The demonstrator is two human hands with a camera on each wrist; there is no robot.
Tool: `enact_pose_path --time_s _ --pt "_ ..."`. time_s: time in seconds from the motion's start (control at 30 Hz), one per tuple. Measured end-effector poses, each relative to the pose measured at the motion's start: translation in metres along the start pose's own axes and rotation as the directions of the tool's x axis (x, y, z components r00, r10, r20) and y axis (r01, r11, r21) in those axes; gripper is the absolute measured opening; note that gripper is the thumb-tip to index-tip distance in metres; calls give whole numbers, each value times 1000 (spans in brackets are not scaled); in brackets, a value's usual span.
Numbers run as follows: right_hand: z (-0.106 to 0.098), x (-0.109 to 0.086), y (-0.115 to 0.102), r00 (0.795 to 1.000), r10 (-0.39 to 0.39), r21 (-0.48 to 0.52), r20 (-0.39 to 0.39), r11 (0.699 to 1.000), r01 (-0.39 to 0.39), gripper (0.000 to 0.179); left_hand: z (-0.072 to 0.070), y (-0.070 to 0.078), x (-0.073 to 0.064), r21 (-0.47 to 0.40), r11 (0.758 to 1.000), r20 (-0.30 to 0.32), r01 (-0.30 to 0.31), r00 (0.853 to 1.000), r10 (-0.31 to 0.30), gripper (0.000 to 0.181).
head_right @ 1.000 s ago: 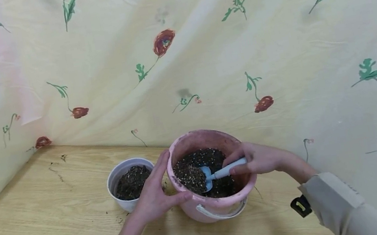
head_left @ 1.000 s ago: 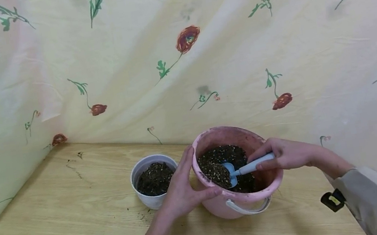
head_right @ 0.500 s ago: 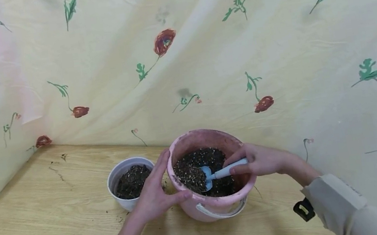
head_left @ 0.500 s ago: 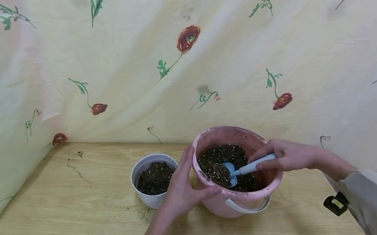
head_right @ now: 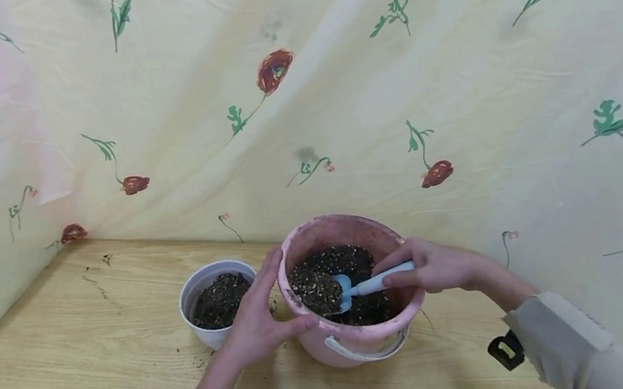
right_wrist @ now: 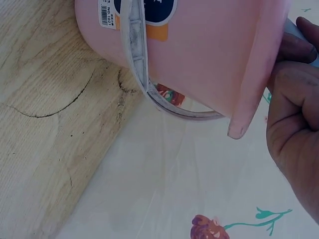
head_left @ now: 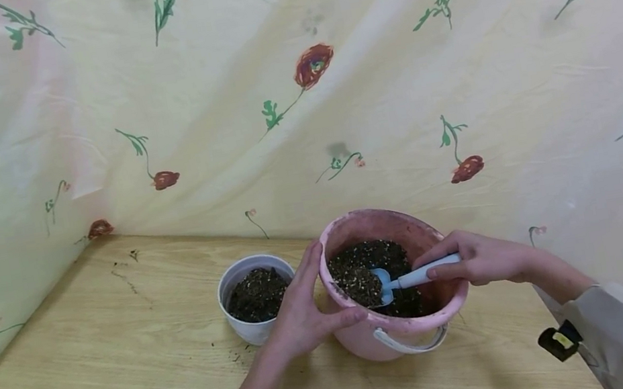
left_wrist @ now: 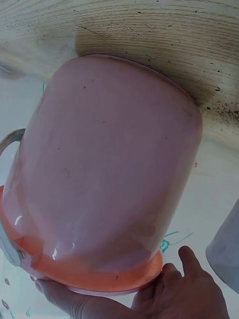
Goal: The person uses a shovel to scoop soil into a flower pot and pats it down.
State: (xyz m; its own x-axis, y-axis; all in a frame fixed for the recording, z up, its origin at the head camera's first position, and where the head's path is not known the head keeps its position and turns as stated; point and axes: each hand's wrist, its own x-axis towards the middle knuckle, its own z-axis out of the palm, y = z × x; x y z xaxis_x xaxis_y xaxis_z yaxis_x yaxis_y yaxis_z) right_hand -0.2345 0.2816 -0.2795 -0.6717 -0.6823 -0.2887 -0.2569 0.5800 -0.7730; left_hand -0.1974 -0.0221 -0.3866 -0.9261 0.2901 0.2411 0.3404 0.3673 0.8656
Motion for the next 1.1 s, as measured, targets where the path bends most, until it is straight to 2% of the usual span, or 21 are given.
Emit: enact_pose_path --time_s 0.1,0.3,0.8,1.1 --pt "0 -5 -1 1000 4 11 -15 1000 -4 31 0 0 0 6 1000 -5 -5 1000 5 120" --pt "2 -11 1 999 -42 33 -25 999 43 28 -1 1 0 3 1000 -1 -1 1000 1 119" --pt "11 -12 2 991 -108 -43 -77 994 105 27 -1 0 0 -2 1000 -16 -13 1000 13 118" --pt "15 -14 0 987 -121 -60 -106 992 115 27 0 0 0 -3 1000 -9 -15 1000 15 118"
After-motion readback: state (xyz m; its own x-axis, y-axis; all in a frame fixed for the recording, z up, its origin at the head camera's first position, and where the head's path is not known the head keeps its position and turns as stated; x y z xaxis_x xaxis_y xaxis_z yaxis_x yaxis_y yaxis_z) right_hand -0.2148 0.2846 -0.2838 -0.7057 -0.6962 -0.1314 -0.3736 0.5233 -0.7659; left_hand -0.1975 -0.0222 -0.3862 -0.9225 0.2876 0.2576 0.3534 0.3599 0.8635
